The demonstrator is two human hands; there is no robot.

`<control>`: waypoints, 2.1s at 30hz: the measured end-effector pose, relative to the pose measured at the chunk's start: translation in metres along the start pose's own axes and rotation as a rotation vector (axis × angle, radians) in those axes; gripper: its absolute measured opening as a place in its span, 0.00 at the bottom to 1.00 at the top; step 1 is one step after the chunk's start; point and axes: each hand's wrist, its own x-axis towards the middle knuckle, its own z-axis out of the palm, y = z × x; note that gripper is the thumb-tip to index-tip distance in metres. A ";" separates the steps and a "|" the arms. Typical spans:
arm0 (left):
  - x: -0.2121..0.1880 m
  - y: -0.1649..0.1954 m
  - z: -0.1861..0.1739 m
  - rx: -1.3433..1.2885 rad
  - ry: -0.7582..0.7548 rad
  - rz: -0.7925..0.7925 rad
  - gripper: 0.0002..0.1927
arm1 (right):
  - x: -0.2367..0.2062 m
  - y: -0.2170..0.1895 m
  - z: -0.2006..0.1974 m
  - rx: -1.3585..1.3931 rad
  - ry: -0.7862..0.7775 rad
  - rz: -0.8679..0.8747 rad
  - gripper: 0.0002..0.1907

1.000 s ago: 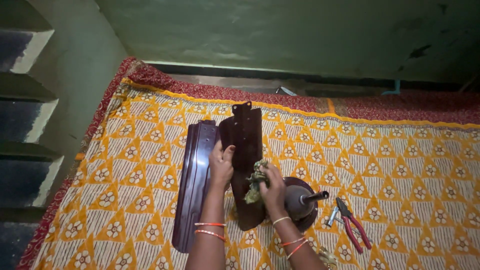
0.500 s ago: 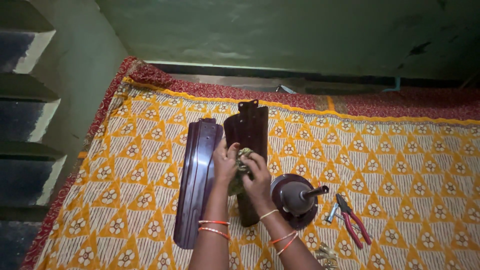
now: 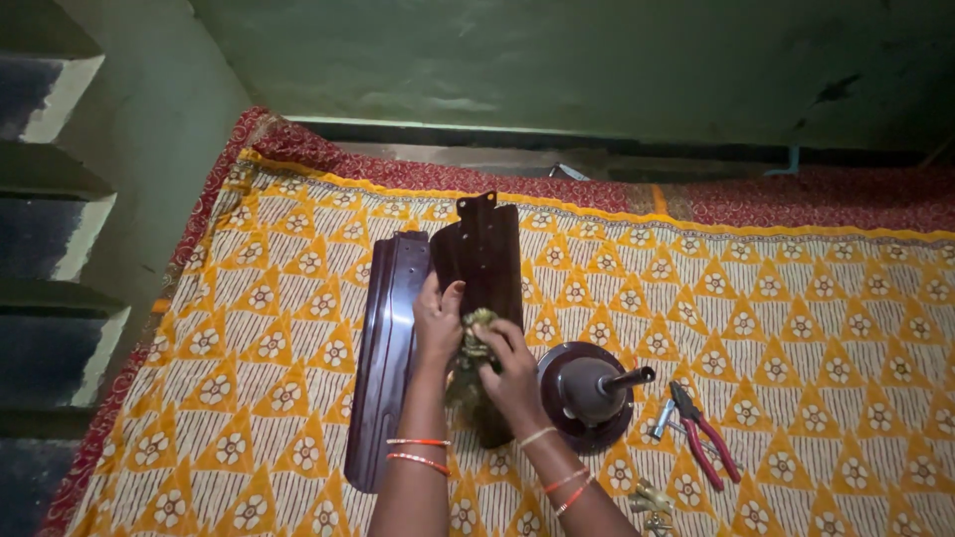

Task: The person wipes ceiling fan blades with a cloth, then attaches the blades to the fan motor housing, aligning each blade against the flywheel and fastening it with screws, using pliers and a screwdriver to tighten the fasteners.

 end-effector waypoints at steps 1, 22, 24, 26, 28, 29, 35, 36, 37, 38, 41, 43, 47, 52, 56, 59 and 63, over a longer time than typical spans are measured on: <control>0.000 -0.002 -0.001 -0.004 -0.012 0.050 0.21 | 0.002 -0.003 0.005 -0.026 -0.006 -0.010 0.27; -0.039 -0.005 -0.008 0.182 0.055 -0.157 0.16 | 0.013 0.033 -0.009 -0.060 0.211 0.209 0.26; -0.037 -0.007 -0.004 0.044 0.037 -0.138 0.16 | 0.031 0.023 -0.008 0.033 0.181 0.325 0.28; -0.034 -0.008 0.001 0.011 0.034 -0.141 0.16 | 0.039 0.012 -0.002 -0.027 0.240 0.109 0.27; -0.034 -0.009 0.006 0.077 0.052 -0.169 0.15 | 0.039 0.007 0.000 -0.052 0.259 0.033 0.24; -0.034 -0.010 0.008 0.025 0.050 -0.134 0.16 | 0.034 0.007 0.001 -0.046 0.254 0.065 0.21; -0.039 -0.011 0.011 -0.040 0.066 -0.116 0.17 | -0.012 0.031 0.005 -0.067 0.253 0.257 0.21; -0.039 -0.011 0.010 -0.062 0.069 -0.088 0.18 | -0.020 0.036 0.006 -0.091 0.268 0.258 0.20; -0.038 -0.011 0.009 -0.082 0.071 -0.057 0.19 | -0.026 0.041 0.007 -0.070 0.264 0.296 0.19; -0.038 -0.011 0.007 -0.025 0.077 -0.098 0.18 | -0.032 0.045 0.008 -0.048 0.261 0.334 0.18; -0.041 -0.012 0.000 0.119 0.094 -0.173 0.16 | -0.050 0.055 0.008 -0.061 0.198 0.568 0.16; -0.042 -0.014 -0.004 0.176 0.096 -0.159 0.17 | -0.055 0.056 0.007 -0.077 0.166 0.668 0.16; -0.044 -0.019 -0.005 0.103 0.092 -0.115 0.16 | -0.048 0.052 0.008 -0.067 0.194 0.594 0.19; -0.044 -0.021 -0.007 0.119 0.081 -0.111 0.15 | 0.000 0.031 0.005 0.008 0.173 0.566 0.19; -0.044 -0.019 -0.009 0.173 0.074 -0.145 0.18 | 0.011 0.029 0.000 0.011 0.159 0.474 0.19; -0.045 -0.016 -0.012 0.160 0.074 -0.101 0.22 | -0.005 0.043 0.002 0.039 0.096 0.470 0.19; -0.044 -0.013 -0.016 0.176 0.096 -0.071 0.30 | -0.043 0.063 0.005 0.146 -0.100 0.869 0.24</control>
